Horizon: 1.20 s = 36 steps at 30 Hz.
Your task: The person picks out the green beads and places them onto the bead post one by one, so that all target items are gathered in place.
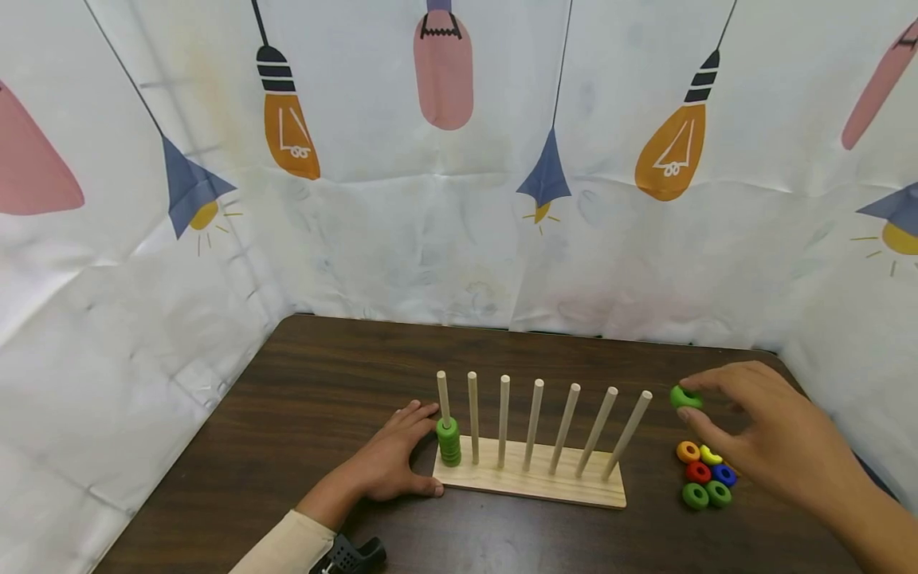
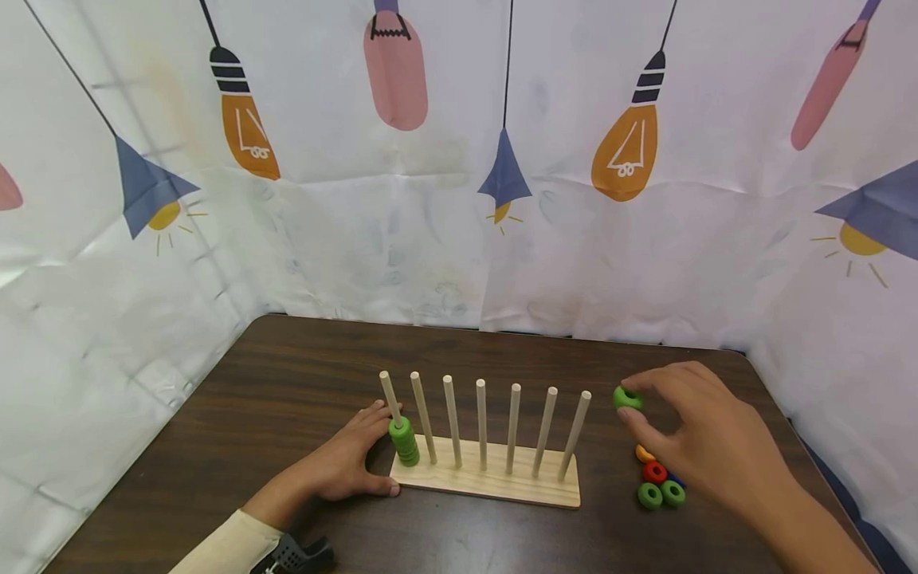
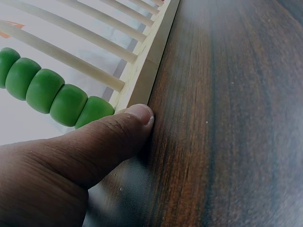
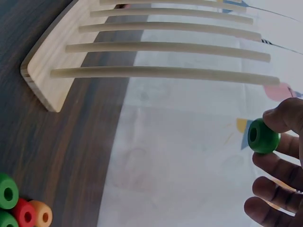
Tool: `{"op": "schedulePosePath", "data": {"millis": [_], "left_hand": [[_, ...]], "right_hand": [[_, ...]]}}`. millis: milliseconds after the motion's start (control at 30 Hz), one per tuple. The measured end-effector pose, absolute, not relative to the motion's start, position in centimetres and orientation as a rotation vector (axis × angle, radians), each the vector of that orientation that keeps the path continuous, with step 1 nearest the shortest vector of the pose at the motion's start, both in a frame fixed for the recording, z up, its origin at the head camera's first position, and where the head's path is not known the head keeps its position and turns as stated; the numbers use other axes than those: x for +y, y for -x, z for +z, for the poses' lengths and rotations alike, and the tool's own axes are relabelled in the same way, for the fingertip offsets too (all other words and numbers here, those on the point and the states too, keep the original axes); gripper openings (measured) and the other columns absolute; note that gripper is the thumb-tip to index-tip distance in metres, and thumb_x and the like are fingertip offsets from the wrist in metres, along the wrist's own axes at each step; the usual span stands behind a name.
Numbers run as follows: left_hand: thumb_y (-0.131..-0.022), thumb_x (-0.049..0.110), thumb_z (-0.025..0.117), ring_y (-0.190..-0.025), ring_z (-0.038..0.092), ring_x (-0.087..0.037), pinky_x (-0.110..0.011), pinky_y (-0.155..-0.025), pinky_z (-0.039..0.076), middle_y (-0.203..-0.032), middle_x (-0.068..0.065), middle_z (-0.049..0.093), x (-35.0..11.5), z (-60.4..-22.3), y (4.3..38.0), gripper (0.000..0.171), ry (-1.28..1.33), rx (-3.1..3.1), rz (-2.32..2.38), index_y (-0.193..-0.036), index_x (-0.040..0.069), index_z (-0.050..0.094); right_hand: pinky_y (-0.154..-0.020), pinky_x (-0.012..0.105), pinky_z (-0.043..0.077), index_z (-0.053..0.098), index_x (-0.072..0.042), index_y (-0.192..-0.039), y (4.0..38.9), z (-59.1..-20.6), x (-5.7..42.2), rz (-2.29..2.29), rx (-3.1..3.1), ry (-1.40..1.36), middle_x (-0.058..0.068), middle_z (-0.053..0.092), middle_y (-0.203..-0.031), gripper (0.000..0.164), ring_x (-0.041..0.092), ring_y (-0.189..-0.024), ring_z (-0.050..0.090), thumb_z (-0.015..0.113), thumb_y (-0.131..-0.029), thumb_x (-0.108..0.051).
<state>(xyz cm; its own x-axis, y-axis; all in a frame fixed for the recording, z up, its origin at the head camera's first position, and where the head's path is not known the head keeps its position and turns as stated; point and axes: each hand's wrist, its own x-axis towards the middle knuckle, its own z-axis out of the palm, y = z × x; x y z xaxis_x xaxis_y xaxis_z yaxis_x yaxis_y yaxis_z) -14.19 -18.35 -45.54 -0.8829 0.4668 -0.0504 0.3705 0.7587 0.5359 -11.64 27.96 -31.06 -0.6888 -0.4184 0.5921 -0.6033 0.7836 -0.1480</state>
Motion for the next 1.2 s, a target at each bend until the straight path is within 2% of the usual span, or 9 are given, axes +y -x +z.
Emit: {"op": "schedulePosePath", "data": {"millis": [233, 633, 767, 800, 867, 967, 1033, 1200], "left_hand": [[-0.076, 0.053, 0.088, -0.154, 0.015, -0.04, -0.065, -0.12, 0.017, -0.164, -0.01, 0.032, -18.5, -45.5, 14.2, 0.088, -0.678, 2.759, 0.827, -0.147, 0.013, 0.053], [-0.077, 0.052, 0.087, -0.154, 0.014, -0.038, -0.063, -0.121, 0.016, -0.164, -0.008, 0.032, -18.6, -45.8, 14.1, 0.086, -0.67, 2.76, 0.821, -0.146, 0.014, 0.054], [-0.077, 0.053, 0.087, -0.154, 0.014, -0.038, -0.062, -0.121, 0.015, -0.164, -0.007, 0.032, -18.5, -45.8, 14.2, 0.085, -0.671, 2.761, 0.816, -0.145, 0.014, 0.055], [-0.077, 0.053, 0.087, -0.154, 0.015, -0.038, -0.062, -0.121, 0.015, -0.164, -0.007, 0.032, -18.5, -45.7, 14.2, 0.085, -0.673, 2.761, 0.818, -0.145, 0.015, 0.055], [-0.077, 0.053, 0.087, -0.154, 0.015, -0.039, -0.062, -0.121, 0.015, -0.164, -0.008, 0.032, -18.4, -45.7, 14.2, 0.084, -0.679, 2.761, 0.825, -0.144, 0.015, 0.055], [-0.076, 0.053, 0.087, -0.154, 0.015, -0.039, -0.063, -0.121, 0.015, -0.164, -0.009, 0.033, -18.3, -45.7, 14.2, 0.083, -0.689, 2.762, 0.834, -0.144, 0.015, 0.056], [-0.076, 0.053, 0.088, -0.154, 0.016, -0.04, -0.063, -0.121, 0.015, -0.164, -0.009, 0.033, -18.3, -45.7, 14.2, 0.083, -0.691, 2.764, 0.836, -0.143, 0.014, 0.056], [-0.076, 0.053, 0.088, -0.154, 0.016, -0.04, -0.063, -0.121, 0.015, -0.163, -0.009, 0.033, -18.3, -45.6, 14.2, 0.083, -0.691, 2.764, 0.84, -0.142, 0.014, 0.057]], "right_hand": [[-0.082, 0.016, 0.042, 0.074, -0.021, -0.106, 11.9, -30.2, 27.1, 0.466, -2.394, -0.819, -0.011, 0.071, -0.102, 0.04, 0.011, -0.101, 0.056, 0.092, -0.071, -0.015], [-0.081, 0.014, 0.044, 0.073, -0.022, -0.107, 11.9, -28.8, 25.7, 0.452, -2.391, -0.851, -0.012, 0.07, -0.104, 0.042, 0.009, -0.099, 0.057, 0.092, -0.07, -0.014], [-0.08, 0.014, 0.045, 0.074, -0.022, -0.107, 12.0, -28.6, 25.4, 0.452, -2.369, -0.869, -0.014, 0.07, -0.103, 0.038, 0.006, -0.098, 0.057, 0.09, -0.073, -0.018], [-0.08, 0.014, 0.045, 0.073, -0.023, -0.107, 12.0, -28.5, 25.4, 0.455, -2.362, -0.874, -0.015, 0.07, -0.103, 0.034, 0.005, -0.097, 0.057, 0.089, -0.076, -0.021], [-0.079, 0.014, 0.045, 0.073, -0.022, -0.106, 12.0, -28.4, 25.2, 0.459, -2.348, -0.884, -0.016, 0.069, -0.103, 0.027, 0.004, -0.097, 0.057, 0.082, -0.087, -0.039], [-0.078, 0.015, 0.045, 0.074, -0.022, -0.105, 12.1, -28.3, 25.0, 0.469, -2.326, -0.888, -0.018, 0.069, -0.103, 0.041, 0.002, -0.096, 0.056, 0.06, -0.097, -0.06], [-0.077, 0.015, 0.045, 0.074, -0.022, -0.105, 12.1, -28.2, 24.7, 0.47, -2.315, -0.894, -0.018, 0.068, -0.102, 0.053, 0.001, -0.095, 0.056, 0.047, -0.099, -0.066], [-0.078, 0.015, 0.046, 0.074, -0.022, -0.104, 12.1, -28.0, 24.1, 0.468, -2.304, -0.922, -0.018, 0.068, -0.103, 0.051, 0.003, -0.098, 0.057, 0.047, -0.1, -0.065]]}}
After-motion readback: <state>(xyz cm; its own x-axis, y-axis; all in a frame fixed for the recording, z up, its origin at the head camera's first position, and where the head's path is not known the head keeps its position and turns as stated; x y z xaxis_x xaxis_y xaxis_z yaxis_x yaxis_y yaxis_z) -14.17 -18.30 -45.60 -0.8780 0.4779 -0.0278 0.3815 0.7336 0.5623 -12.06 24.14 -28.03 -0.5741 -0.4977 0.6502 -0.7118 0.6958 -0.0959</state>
